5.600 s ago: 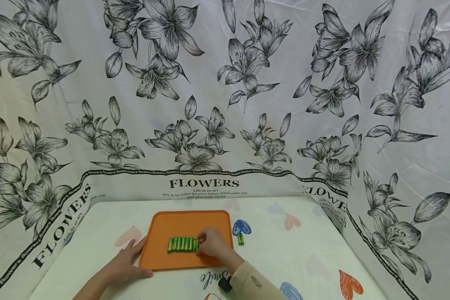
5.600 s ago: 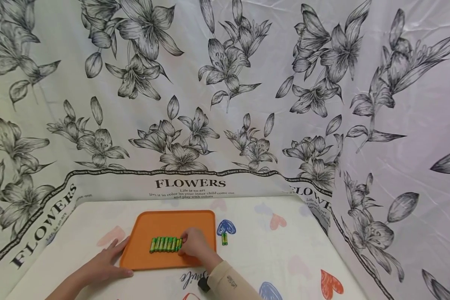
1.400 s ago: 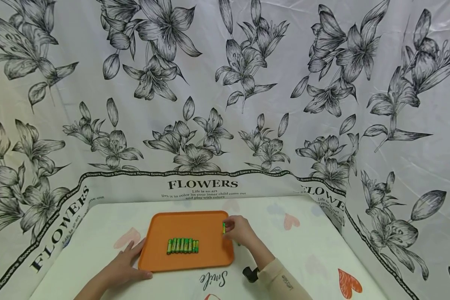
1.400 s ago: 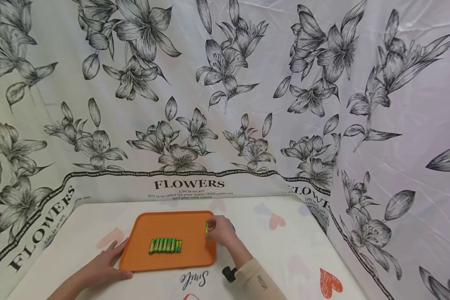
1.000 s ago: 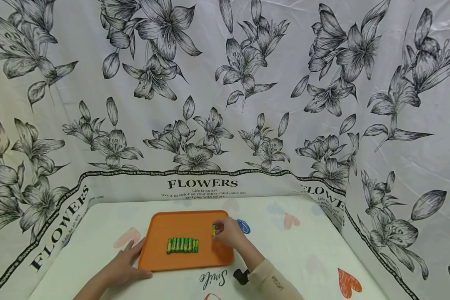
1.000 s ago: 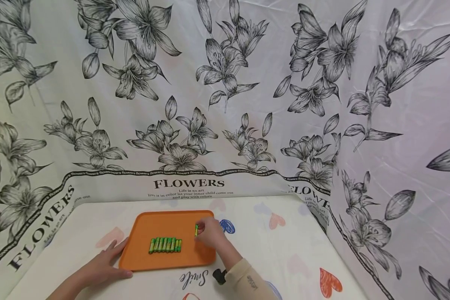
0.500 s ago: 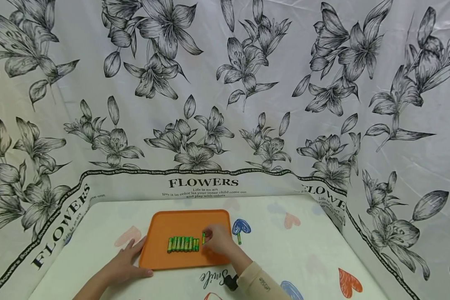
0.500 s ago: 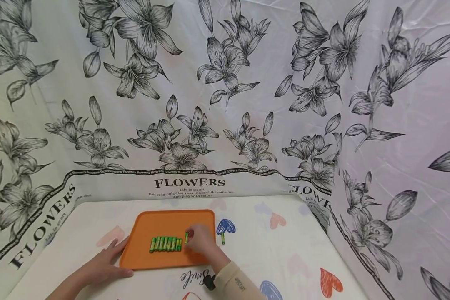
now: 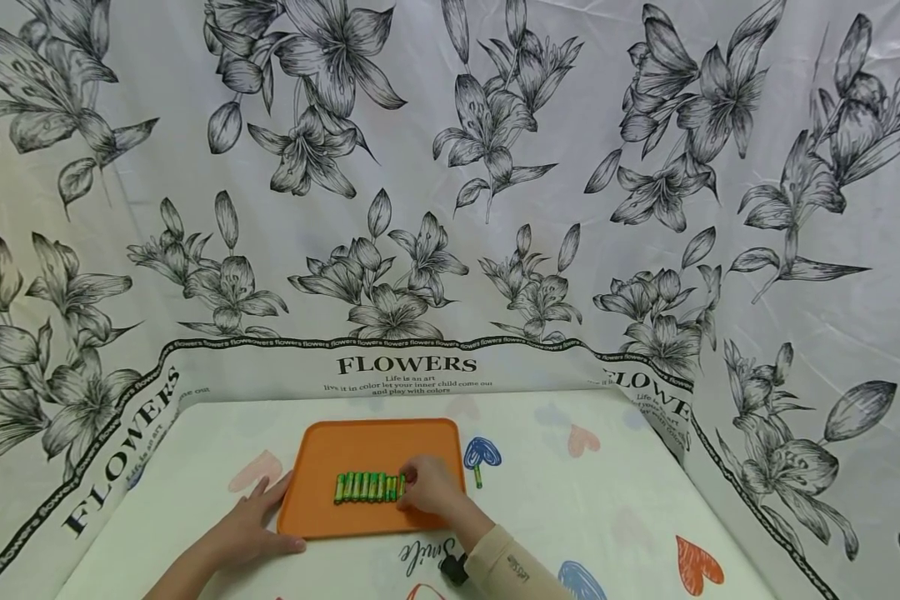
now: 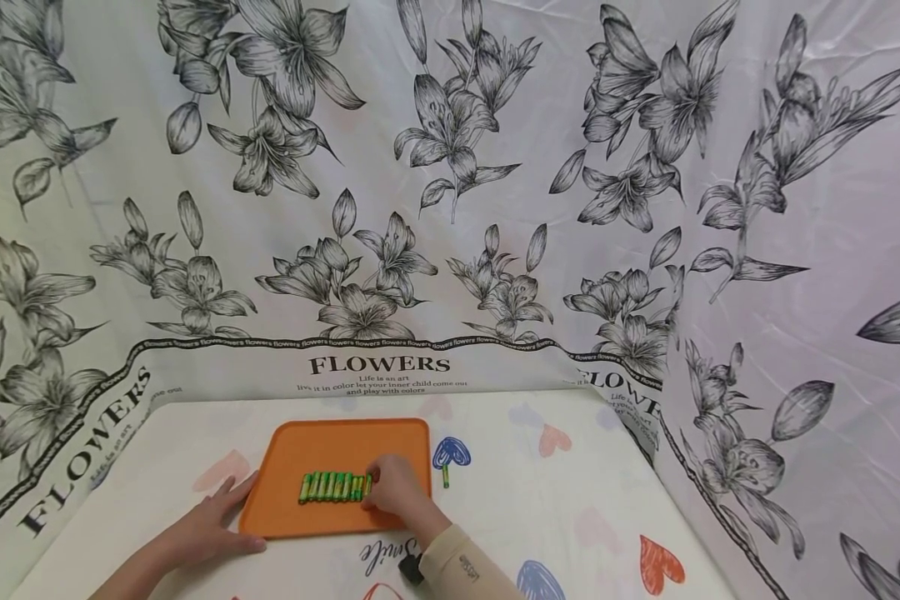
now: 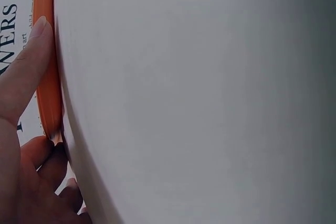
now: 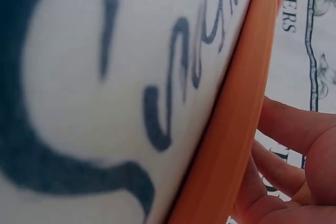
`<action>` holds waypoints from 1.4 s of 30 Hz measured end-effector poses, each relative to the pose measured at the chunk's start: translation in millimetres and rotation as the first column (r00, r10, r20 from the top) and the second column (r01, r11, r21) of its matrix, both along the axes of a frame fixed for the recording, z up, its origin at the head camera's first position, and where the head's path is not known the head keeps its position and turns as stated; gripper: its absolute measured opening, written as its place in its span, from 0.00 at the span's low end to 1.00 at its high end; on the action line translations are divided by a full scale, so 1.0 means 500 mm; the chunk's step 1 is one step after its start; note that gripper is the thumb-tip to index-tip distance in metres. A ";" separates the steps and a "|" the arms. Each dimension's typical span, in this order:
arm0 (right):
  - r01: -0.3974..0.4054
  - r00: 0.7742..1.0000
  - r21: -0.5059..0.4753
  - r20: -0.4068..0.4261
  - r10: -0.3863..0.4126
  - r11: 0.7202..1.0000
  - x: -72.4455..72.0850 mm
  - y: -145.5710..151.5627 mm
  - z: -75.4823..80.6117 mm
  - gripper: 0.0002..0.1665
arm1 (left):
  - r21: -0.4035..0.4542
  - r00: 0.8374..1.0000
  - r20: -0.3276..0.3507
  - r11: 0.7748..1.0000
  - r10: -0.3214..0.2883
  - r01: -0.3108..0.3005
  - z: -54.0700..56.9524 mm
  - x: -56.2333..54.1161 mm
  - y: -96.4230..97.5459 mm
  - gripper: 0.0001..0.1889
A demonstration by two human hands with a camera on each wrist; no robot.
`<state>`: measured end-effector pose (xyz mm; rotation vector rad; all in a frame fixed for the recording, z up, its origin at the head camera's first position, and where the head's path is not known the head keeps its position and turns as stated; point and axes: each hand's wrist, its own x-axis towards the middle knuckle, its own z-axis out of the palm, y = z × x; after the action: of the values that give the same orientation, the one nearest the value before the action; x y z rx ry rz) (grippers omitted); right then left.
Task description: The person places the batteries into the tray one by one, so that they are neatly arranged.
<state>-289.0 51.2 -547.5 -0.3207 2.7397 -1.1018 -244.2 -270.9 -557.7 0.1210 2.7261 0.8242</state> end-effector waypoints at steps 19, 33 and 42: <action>0.033 0.998 -0.127 0.054 -0.026 0.991 0.012 0.044 0.017 0.39 | 0.007 1.000 -0.003 1.000 -0.007 0.007 0.007 0.001 -0.004 0.66; 0.066 0.996 -0.128 -0.050 -0.073 0.990 0.000 0.145 0.040 0.32 | 0.018 1.000 -0.006 1.000 -0.015 0.015 0.002 0.002 -0.001 0.66; 0.100 0.992 -0.114 -0.069 -0.108 0.988 -0.008 0.210 0.037 0.33 | 0.010 1.000 0.014 1.000 0.003 -0.003 0.005 -0.001 0.002 0.67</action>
<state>-293.2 156.3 -528.8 -0.2408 2.7954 -1.2966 -244.9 -269.8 -555.3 0.1136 2.7099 0.8371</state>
